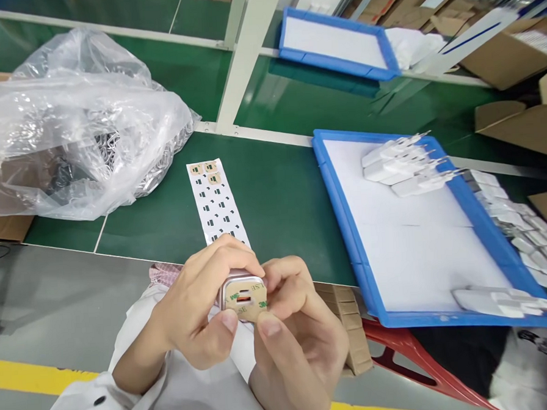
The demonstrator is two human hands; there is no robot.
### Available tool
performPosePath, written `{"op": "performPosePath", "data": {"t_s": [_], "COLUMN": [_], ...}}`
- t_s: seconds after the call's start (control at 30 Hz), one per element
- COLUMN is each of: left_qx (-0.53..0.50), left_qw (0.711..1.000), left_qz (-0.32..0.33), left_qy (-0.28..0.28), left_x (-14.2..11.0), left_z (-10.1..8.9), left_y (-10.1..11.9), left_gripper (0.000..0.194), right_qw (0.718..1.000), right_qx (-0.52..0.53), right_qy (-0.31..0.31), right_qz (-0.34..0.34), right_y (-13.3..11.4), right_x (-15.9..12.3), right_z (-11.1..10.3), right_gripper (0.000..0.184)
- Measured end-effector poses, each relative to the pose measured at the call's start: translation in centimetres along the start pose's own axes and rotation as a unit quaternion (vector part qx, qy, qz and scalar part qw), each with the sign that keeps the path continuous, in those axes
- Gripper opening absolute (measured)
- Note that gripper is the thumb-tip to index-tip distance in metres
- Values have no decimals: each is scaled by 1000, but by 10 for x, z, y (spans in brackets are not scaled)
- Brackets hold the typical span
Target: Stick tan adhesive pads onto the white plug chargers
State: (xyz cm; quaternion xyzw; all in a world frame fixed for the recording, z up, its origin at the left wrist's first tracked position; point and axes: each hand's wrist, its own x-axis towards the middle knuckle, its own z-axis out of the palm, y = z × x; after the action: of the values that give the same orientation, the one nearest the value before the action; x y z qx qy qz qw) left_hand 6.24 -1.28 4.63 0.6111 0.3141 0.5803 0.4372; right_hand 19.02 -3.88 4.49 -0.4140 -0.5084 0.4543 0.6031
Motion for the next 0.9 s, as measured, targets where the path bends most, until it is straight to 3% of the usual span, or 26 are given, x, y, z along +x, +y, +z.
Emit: {"op": "performPosePath", "data": {"t_s": [0.47,0.9], "left_qx": [11,58], "left_qw": [999,996], "left_qz": [34,67], "left_qy": [-1,10], "left_x": [0,0], "left_z": [1,2], "left_y": [-8,-11], "left_gripper": [33,32], "right_qw": [998,966], "right_qx": [-48,-212], "right_qy": [-3,20], "right_qz": [-37,-148], "right_y": [-4,-16], "right_x": [1,10], "right_z": [3,5], "right_gripper": [20,23]}}
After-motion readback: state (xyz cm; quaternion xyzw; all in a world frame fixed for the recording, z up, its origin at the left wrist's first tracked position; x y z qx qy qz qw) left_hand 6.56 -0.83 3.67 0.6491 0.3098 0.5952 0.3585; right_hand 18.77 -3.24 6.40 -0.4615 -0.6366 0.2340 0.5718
